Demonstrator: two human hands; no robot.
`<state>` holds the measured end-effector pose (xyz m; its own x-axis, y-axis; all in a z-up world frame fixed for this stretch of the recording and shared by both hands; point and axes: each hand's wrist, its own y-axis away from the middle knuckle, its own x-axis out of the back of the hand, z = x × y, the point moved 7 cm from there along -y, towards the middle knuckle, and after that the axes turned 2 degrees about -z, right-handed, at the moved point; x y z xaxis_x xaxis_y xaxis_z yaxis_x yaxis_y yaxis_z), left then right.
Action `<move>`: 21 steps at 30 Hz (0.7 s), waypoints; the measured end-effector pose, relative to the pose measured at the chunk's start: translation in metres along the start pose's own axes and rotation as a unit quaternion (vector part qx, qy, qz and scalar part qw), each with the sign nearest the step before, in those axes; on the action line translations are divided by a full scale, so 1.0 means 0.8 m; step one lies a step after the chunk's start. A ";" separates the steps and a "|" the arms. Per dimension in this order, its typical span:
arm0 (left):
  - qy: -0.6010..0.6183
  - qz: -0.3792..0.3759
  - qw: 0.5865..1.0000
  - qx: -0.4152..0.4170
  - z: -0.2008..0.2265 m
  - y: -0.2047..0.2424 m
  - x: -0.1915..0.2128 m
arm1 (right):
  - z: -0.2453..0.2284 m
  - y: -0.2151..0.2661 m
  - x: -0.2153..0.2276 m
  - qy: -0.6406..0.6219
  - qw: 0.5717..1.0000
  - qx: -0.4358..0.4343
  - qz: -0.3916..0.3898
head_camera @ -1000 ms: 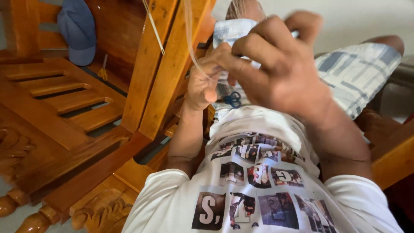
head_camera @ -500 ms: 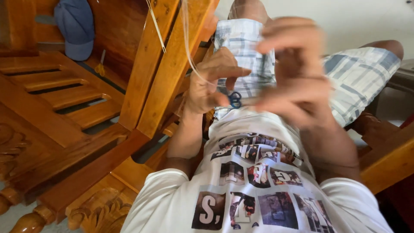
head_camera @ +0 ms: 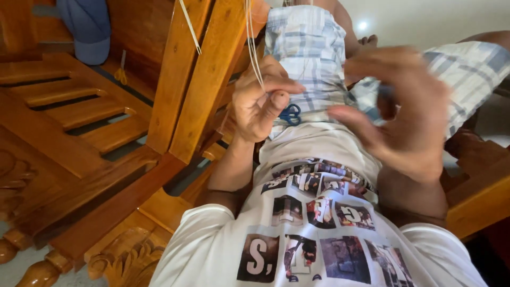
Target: Repairing a fishing net by tying knots using a netting needle and thin line.
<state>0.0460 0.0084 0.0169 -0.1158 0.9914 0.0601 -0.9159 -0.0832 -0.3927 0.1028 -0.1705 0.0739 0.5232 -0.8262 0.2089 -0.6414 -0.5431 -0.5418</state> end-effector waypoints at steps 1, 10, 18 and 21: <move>-0.002 0.002 1.000 0.006 -0.002 0.003 0.002 | 0.005 -0.006 -0.014 0.053 0.993 -0.083 -0.058; 0.005 -0.009 0.999 0.049 -0.001 0.003 0.001 | 0.010 -0.004 -0.046 0.007 0.984 -0.133 -0.116; 0.183 0.032 0.975 0.122 -0.016 0.008 0.003 | 0.088 -0.021 -0.080 -0.262 0.925 -0.268 -0.056; 0.174 0.023 0.977 0.118 -0.012 -0.003 0.003 | 0.103 -0.023 -0.099 -0.437 0.849 -0.293 -0.042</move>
<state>0.0516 0.0122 0.0096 -0.0588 0.9566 -0.2853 -0.9805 -0.1090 -0.1634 0.1190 -0.0828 0.0001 0.6337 -0.4939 -0.5954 -0.6161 -0.7877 -0.0024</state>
